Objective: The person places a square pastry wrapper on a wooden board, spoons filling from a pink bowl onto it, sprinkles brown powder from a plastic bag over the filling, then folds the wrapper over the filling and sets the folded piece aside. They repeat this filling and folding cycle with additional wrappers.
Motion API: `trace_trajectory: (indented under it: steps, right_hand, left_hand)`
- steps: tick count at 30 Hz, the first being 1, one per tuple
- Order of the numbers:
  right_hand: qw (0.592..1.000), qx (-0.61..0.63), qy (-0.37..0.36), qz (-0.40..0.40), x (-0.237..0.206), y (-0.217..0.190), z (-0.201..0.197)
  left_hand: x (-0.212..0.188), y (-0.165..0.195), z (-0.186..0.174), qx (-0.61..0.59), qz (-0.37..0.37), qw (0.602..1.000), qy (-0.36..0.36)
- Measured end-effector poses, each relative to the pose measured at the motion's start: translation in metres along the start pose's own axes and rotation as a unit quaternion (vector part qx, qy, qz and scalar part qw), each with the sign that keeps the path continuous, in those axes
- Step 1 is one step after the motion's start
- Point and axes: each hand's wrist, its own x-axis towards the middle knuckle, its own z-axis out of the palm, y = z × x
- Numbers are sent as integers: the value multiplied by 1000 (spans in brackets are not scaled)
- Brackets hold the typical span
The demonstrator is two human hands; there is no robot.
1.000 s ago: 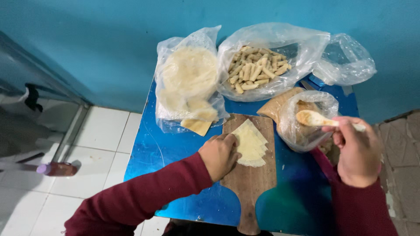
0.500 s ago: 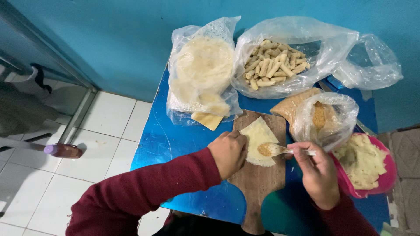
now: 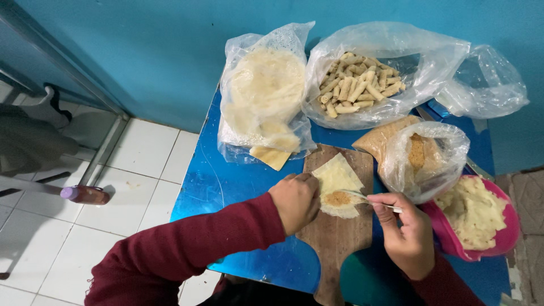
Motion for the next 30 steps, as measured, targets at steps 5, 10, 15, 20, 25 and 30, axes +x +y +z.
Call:
trace_trajectory:
  steps: [5,10,15,20,25,30]
  right_hand:
    - [997,65,-8,41,1,11,1]
    - [996,70,-21,56,1,16,-3]
    - [994,62,-7,86,2,12,-4]
    - [997,-6,-12,79,4,10,-2]
    - [995,89,37,34,9,22,-22]
    - [948,262,182,20,12,41,-60]
  left_hand:
    - [-2,3,2,1,20,999,28]
    - [-3,8,2,-35,2,999,34]
    - [-4,10,3,-69,4,996,51]
    - [-1,12,6,-88,-1,994,60]
    - [-1,14,3,-122,-16,991,43]
    - [0,15,3,-165,-14,985,46]
